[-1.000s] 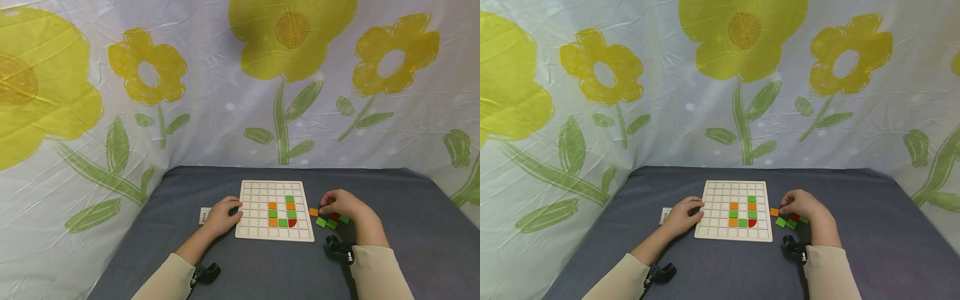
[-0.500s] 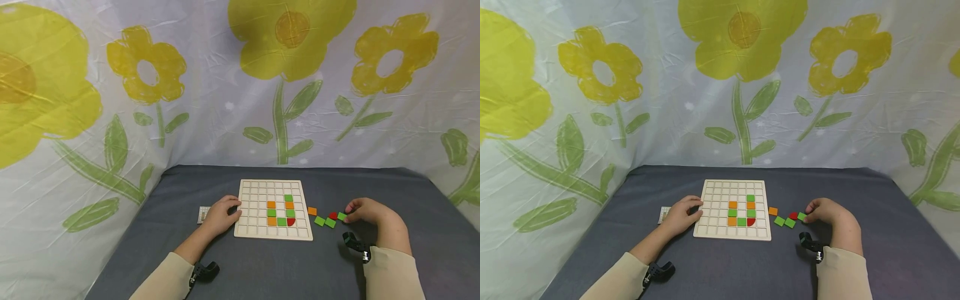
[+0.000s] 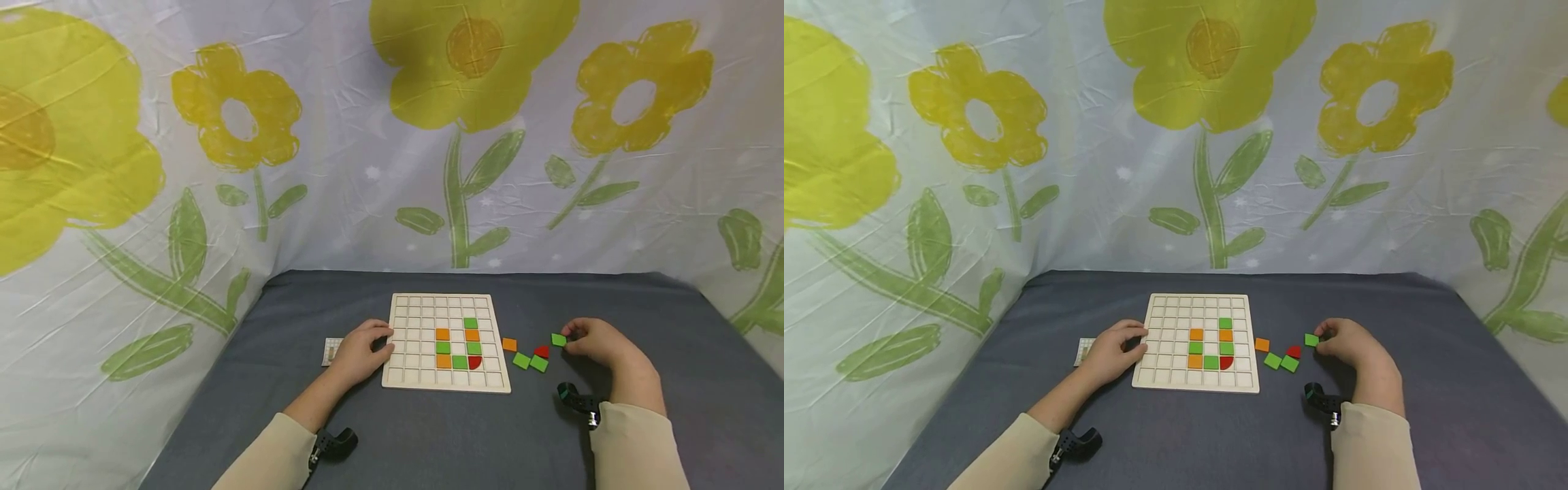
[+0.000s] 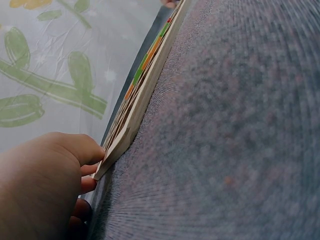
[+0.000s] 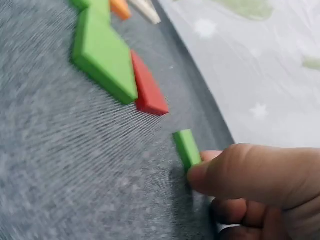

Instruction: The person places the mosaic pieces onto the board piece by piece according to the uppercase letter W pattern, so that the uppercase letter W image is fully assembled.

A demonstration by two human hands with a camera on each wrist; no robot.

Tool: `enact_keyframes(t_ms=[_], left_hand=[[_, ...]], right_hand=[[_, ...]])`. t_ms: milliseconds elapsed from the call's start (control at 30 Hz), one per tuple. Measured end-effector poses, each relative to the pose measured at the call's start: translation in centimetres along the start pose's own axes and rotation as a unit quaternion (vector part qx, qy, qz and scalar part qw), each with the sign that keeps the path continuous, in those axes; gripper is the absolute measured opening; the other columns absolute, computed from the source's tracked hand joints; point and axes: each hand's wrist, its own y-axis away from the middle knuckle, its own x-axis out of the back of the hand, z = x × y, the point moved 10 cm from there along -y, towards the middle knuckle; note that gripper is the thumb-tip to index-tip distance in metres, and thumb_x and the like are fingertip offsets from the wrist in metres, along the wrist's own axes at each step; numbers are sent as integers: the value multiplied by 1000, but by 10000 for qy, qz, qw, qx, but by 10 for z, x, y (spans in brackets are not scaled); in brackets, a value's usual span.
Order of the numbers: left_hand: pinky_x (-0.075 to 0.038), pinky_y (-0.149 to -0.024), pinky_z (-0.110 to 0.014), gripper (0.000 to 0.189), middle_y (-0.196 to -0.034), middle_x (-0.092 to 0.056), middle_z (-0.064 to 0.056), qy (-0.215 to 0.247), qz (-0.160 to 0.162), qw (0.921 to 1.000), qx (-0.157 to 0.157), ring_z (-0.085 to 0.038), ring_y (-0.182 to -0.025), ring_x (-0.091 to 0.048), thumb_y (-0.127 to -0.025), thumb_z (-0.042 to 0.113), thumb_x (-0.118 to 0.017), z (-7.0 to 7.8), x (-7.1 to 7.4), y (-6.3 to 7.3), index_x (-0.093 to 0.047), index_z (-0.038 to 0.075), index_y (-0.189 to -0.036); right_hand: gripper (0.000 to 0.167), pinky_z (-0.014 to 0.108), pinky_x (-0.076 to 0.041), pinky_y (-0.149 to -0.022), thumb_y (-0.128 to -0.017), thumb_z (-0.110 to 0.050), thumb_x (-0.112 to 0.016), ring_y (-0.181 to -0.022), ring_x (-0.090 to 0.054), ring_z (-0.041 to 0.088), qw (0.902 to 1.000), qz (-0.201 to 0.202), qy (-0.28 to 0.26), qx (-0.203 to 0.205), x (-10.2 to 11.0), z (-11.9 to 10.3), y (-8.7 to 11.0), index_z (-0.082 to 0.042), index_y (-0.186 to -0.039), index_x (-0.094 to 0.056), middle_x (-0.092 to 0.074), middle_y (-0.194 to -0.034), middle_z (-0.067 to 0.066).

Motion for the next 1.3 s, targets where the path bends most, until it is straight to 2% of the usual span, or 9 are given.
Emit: enact_keyframes(t_ms=[133,333,500,767,1033,1300], left_hand=[[-54,-93,-47,31,-131,-64,-6,18,2,10000,-7,-26,-115,-64,-97,20,-73,1,0,0,-74,7,-125],[-53,-94,-46,31,-131,-64,-5,-62,26,10000,50,-25,-116,-64,-97,21,-72,0,0,0,-74,8,-125],[-53,-94,-46,31,-130,-64,-4,-79,18,10000,36,-25,-116,-64,-97,22,-73,0,-1,0,-74,8,-125],[-53,-94,-47,30,-130,-64,-5,-22,35,10000,20,-25,-116,-64,-97,20,-72,0,0,0,-74,8,-124],[-53,-94,-46,31,-130,-64,-4,-23,10,10000,53,-25,-115,-64,-97,21,-72,0,1,0,-74,8,-125],[-54,-93,-46,31,-130,-64,-4,-58,20,10000,52,-25,-115,-64,-97,21,-73,0,1,0,-74,8,-124]], right_hand=[[30,38,-44,-69,-91,-9,-70,-79,-52,25,9998,202,71,51,2,3,-3,9,-114,-65,-63,-92,12],[34,37,-41,-66,-91,-11,-70,-77,-49,25,9992,385,62,77,5,4,-5,12,-116,-64,-55,-87,10],[36,37,-42,-67,-92,-13,-70,-80,-49,24,9984,533,63,184,9,-7,-4,12,-117,-65,-54,-88,9],[33,38,-40,-64,-92,-12,-69,-78,-48,23,9968,578,163,526,14,-59,-2,7,-118,-66,-53,-88,8],[31,36,-41,-61,-90,-15,-69,-71,-49,21,9932,516,548,888,1,-119,0,1,-117,-69,-55,-86,6],[26,37,-40,-62,-93,-15,-70,-69,-47,20,9857,519,770,1407,-12,-160,6,-2,-116,-71,-54,-85,4]])
